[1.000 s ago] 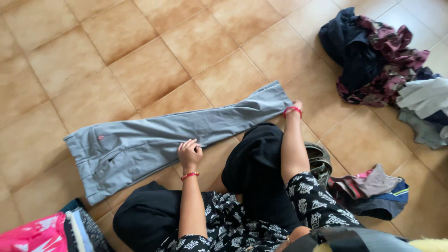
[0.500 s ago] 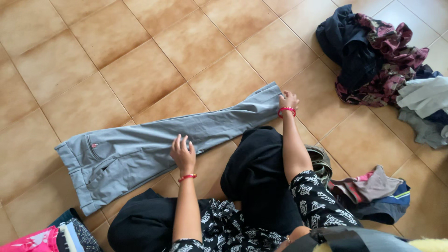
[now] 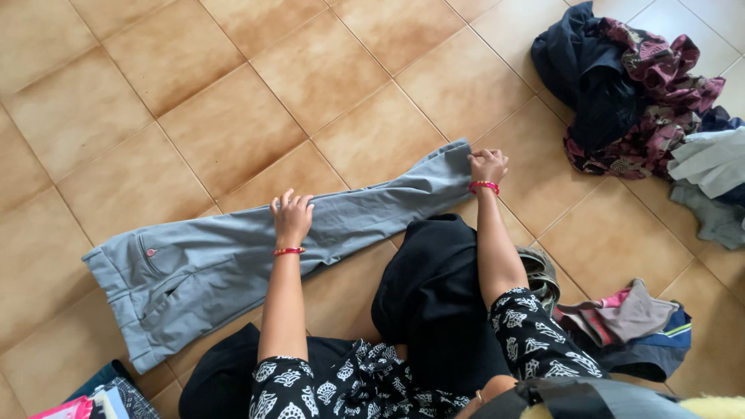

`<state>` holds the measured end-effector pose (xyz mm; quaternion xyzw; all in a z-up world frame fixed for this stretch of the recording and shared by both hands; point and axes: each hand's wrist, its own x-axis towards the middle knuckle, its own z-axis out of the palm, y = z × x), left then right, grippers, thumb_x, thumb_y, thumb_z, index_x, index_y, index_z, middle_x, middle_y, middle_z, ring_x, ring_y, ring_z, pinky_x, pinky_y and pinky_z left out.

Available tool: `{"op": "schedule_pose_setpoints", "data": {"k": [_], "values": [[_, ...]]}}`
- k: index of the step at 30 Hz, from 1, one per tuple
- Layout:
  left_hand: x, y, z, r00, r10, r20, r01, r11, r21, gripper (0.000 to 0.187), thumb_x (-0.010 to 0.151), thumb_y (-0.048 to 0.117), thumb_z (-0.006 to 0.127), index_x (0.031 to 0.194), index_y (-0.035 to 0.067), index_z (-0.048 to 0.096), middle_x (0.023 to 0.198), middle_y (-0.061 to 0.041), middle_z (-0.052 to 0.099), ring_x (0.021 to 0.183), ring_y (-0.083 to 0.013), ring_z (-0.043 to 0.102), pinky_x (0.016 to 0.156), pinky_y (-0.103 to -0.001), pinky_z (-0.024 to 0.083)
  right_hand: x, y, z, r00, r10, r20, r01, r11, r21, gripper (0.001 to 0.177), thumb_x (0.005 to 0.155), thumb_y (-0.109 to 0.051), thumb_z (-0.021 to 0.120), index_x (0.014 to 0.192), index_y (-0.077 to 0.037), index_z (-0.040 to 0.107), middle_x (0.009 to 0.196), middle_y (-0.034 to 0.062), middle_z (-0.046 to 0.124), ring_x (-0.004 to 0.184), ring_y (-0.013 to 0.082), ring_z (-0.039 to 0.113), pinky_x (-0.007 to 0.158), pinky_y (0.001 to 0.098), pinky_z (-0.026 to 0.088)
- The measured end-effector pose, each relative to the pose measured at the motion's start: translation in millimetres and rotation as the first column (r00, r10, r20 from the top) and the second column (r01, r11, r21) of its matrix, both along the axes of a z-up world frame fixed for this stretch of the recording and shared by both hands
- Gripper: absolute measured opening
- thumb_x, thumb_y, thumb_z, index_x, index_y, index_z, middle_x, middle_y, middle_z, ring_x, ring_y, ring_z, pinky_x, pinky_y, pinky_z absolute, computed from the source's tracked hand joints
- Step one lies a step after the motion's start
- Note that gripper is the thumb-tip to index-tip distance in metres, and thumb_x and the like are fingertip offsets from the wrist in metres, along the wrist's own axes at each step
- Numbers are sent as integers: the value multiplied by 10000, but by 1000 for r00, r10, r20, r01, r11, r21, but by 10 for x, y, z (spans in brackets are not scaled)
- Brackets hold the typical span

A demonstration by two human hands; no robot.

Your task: The person folds a pink dress and a pair of gray pants by hand while sitting on a tiled floor.

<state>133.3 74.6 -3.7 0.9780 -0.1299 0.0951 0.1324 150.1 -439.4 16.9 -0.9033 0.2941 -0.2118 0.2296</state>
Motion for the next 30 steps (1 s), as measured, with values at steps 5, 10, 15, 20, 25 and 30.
{"op": "schedule_pose_setpoints", "data": {"k": [5, 10, 15, 20, 25, 30], "values": [[-173, -39, 156, 999, 8, 41, -5, 997, -73, 90, 906, 260, 735, 985, 221, 751, 1086, 11, 706, 1224, -230, 573, 1123, -512, 353, -62, -117, 80, 970, 54, 238, -54, 999, -7, 174, 774, -275, 883, 793, -149, 765, 974, 54, 688, 1041, 306, 574, 933, 434, 472], [-461, 79, 471, 972, 5, 234, 26, 992, -127, 72, 905, 218, 729, 975, 199, 732, 1052, 8, 704, 1224, -235, 576, 1111, -496, 350, -110, -129, 455, 954, 53, 296, -63, 998, 24, 236, 852, -254, 841, 826, -83, 680, 885, 101, 704, 878, 294, 620, 802, 389, 495], [-569, 291, 707, 967, 24, 255, 4, 994, -110, 63, 931, 205, 721, 994, 200, 732, 1060, 31, 723, 1254, -227, 579, 1114, -483, 346, -219, 40, 907, 974, 11, 227, -106, 907, 408, 215, 1015, -182, 741, 1094, -37, 603, 740, 158, 605, 665, 213, 519, 628, 323, 415], [-649, 456, 910, 961, 38, 275, -5, 993, -119, 58, 943, 181, 708, 996, 197, 727, 1073, 29, 734, 1282, -242, 581, 1115, -462, 344, -459, -110, 1317, 735, 444, 512, -659, 647, 385, 193, 981, 19, 650, 1150, -13, 735, 960, 13, 659, 879, 95, 613, 795, 234, 499], [-702, 513, 1058, 963, 14, 270, 49, 974, -222, 50, 973, 169, 656, 980, 172, 706, 1051, -13, 728, 1250, -246, 614, 1142, -479, 327, -725, -200, 1750, 732, 538, 418, -664, 699, 264, 220, 895, 23, 711, 1105, -23, 762, 975, 51, 697, 868, 125, 668, 773, 257, 540], [-551, 371, 994, 984, 48, 173, -18, 985, -170, 72, 918, 204, 645, 915, 178, 712, 953, -5, 741, 1075, -200, 644, 1223, -586, 255, -508, -610, 1525, 869, 471, 150, -494, 837, 235, 162, 838, -66, 791, 999, -43, 797, 897, 119, 744, 784, 190, 708, 718, 313, 551]]}}
